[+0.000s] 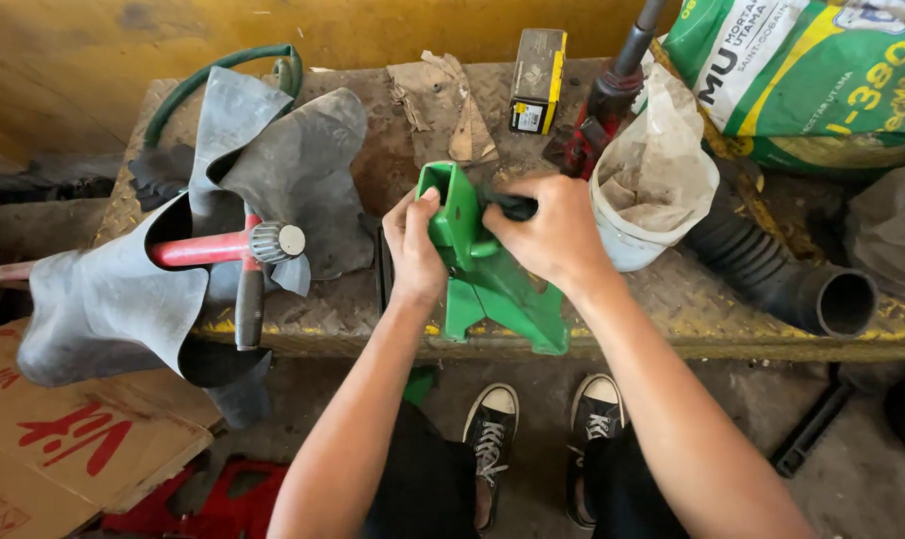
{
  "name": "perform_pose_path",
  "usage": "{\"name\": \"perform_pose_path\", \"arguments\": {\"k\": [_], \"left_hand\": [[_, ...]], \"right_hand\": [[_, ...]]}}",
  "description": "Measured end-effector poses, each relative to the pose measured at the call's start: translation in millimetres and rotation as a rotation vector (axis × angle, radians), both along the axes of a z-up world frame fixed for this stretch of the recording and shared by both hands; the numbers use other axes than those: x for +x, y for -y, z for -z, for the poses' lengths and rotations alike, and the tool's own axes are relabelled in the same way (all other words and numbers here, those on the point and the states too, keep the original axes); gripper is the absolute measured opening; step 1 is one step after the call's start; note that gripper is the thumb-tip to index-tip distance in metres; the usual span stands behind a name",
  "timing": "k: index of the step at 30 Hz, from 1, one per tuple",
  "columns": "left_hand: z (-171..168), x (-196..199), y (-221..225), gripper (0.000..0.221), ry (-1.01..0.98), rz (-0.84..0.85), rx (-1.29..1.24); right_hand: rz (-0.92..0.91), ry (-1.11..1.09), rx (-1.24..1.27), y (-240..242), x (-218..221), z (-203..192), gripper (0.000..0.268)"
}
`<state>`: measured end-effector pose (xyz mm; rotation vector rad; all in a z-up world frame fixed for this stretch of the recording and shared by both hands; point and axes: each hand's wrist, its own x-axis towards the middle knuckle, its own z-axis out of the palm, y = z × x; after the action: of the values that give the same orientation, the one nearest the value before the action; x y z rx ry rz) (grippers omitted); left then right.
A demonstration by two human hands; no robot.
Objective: Cleaning and inspecting automotive jack stands with a cloth.
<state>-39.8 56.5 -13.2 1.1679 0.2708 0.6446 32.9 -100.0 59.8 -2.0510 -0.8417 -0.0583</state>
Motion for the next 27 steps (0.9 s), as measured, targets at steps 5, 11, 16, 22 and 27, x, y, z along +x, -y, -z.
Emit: {"name": "perform_pose_path", "arguments": {"k": [5, 11, 16, 22, 27], "left_hand": [[-4.3, 0.5, 11.5, 0.036, 0.002, -0.043, 0.111], [3.8, 1.8, 8.8, 0.035, 0.025, 0.000, 0.087], [11.6, 6.7, -6.6, 0.033, -0.014, -0.094, 0.059], [2.0, 2.6, -29.8, 0.033, 0.064, -0.070, -0.164], [9.2, -3.5, -55.8, 0.039, 0.090, -0.010, -0.414]], "right_hand": [[-0.122, 0.049, -0.048, 17.7, -8.7, -16.8, 0.026], [-0.324, -0.064, 0.211, 29.9, -30.8, -10.1, 0.019], [0.041, -0.174, 0.281, 33.7, -21.0, 6.1, 0.021], [-0.030, -0.260, 0.220, 16.1, -30.9, 53.5, 0.021], [-0.155, 0.359, 0.206, -18.6, -75.1, 33.7, 0.029]]}}
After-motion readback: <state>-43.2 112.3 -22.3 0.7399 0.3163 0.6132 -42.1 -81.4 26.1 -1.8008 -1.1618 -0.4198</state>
